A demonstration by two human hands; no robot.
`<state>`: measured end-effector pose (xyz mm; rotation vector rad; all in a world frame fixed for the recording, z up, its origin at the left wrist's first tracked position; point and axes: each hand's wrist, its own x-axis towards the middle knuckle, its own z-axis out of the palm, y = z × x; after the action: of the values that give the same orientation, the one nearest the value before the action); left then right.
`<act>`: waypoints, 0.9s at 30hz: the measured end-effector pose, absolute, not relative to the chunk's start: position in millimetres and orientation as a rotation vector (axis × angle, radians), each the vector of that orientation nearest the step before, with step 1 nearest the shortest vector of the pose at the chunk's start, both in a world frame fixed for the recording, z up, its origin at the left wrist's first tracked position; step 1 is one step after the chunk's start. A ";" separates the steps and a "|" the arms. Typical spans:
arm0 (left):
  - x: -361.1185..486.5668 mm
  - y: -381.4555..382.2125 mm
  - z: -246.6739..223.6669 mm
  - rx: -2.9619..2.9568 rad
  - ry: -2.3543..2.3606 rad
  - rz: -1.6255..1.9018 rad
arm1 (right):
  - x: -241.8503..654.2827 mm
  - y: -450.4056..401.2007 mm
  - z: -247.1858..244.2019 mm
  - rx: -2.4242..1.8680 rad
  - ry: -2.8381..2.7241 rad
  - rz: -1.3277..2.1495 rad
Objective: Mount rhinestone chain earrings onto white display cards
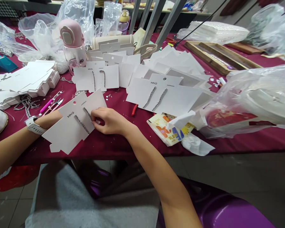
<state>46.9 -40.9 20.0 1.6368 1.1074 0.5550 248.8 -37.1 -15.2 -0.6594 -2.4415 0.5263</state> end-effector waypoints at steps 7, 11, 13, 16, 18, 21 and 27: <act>41.9 -35.1 11.3 2.020 0.952 0.450 | 248.9 -37.0 -16.5 -0.633 -2.440 0.500; 40.2 -35.3 10.4 2.098 0.856 0.468 | 249.0 -36.9 -15.3 -0.629 -2.446 0.499; 40.8 -34.8 10.1 2.140 0.820 0.481 | 249.3 -36.8 -15.0 -0.628 -2.449 0.500; 43.5 -33.3 10.0 2.253 0.751 0.456 | 249.8 -36.6 -15.4 -0.632 -2.454 0.506; 46.0 -33.4 11.5 2.318 0.726 0.442 | 249.9 -36.6 -16.0 -0.639 -2.460 0.503; 49.2 -35.8 15.8 2.379 0.730 0.439 | 250.0 -36.8 -16.6 -0.637 -2.473 0.496; 49.4 -39.2 18.4 2.371 0.743 0.419 | 251.2 -36.6 -16.5 -0.640 -2.474 0.496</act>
<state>49.4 -39.2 18.4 2.3705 0.7429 0.4193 251.2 -36.6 -16.5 -0.6399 -2.4743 0.4962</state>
